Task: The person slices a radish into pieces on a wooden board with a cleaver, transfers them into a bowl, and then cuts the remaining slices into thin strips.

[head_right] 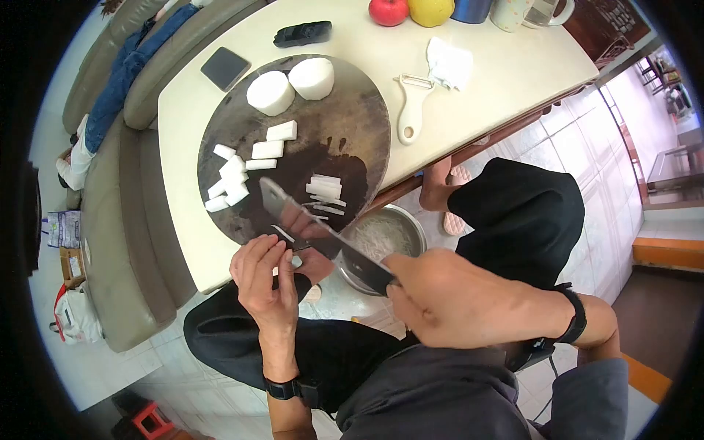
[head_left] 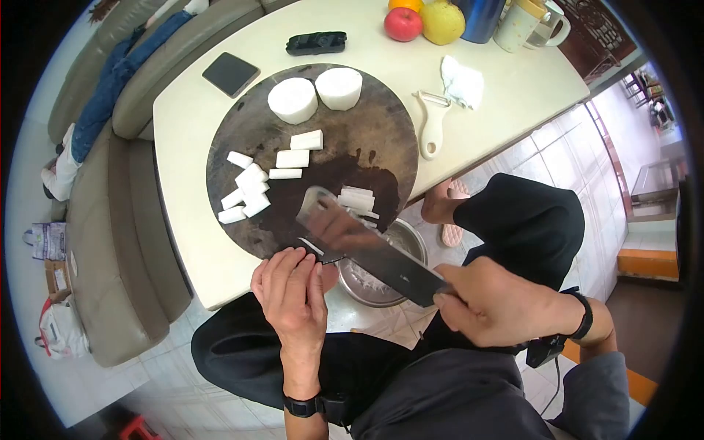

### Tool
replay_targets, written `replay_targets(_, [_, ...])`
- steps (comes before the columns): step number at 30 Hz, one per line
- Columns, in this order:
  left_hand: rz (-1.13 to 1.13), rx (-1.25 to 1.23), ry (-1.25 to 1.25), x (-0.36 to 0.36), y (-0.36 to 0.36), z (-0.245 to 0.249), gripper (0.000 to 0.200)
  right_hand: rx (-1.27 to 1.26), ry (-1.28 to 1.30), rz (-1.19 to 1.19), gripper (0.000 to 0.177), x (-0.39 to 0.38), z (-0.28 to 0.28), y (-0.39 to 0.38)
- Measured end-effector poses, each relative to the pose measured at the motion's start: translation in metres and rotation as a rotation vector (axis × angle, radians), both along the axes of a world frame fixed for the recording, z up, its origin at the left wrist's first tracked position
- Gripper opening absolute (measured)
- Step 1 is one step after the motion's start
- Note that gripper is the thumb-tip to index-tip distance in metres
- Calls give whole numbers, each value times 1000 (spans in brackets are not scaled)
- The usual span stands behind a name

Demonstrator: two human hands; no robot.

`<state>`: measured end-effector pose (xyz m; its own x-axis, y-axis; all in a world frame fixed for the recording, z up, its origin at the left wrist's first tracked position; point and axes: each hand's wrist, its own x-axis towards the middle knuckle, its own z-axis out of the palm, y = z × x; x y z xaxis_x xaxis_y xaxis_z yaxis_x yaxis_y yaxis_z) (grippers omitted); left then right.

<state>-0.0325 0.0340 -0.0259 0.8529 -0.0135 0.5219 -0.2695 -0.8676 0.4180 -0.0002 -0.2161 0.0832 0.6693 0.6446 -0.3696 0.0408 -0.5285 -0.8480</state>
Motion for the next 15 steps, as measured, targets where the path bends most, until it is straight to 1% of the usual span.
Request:
replay_targets(1, [6, -24, 8, 0, 0, 1, 23, 26, 19, -33, 13, 3, -3, -5])
replay_targets(3, [1, 9, 47, 3, -5, 16, 26, 61, 39, -64, 13, 10, -3, -11])
replay_targets(5, [-5, 40, 89, 7, -7, 23, 30, 82, 120, -175, 11, 18, 3, -15])
replay_targets(6, [-38, 107, 88, 8, -4, 23, 29, 175, 127, -222, 12, 22, 2, -16])
replay_targets(7, [-72, 176, 86, 10, -2, 22, 28, 181, 128, -224, 12, 25, 2, -18])
replay_targets(8, [-76, 183, 84, 11, 0, 20, 28, 168, 165, -245, 12, 29, 3, -21])
replay_targets(9, [-116, 179, 66, 9, 2, 16, 26, 155, 202, -265, 12, 32, 3, -24])
replay_targets(10, [-156, 176, 48, 8, 3, 14, 25, 170, 139, -246, 12, 34, -2, -27])
replay_targets(11, [-160, 187, 49, 6, 3, 15, 25, 180, 140, -250, 12, 36, -3, -29])
replay_targets(13, [-188, 168, 24, 4, 0, 17, 23, 196, 230, -293, 13, 38, -5, -31])
replay_targets(15, [-182, 149, 2, 11, -10, 20, 23, 217, 230, -295, 13, 38, -10, -33])
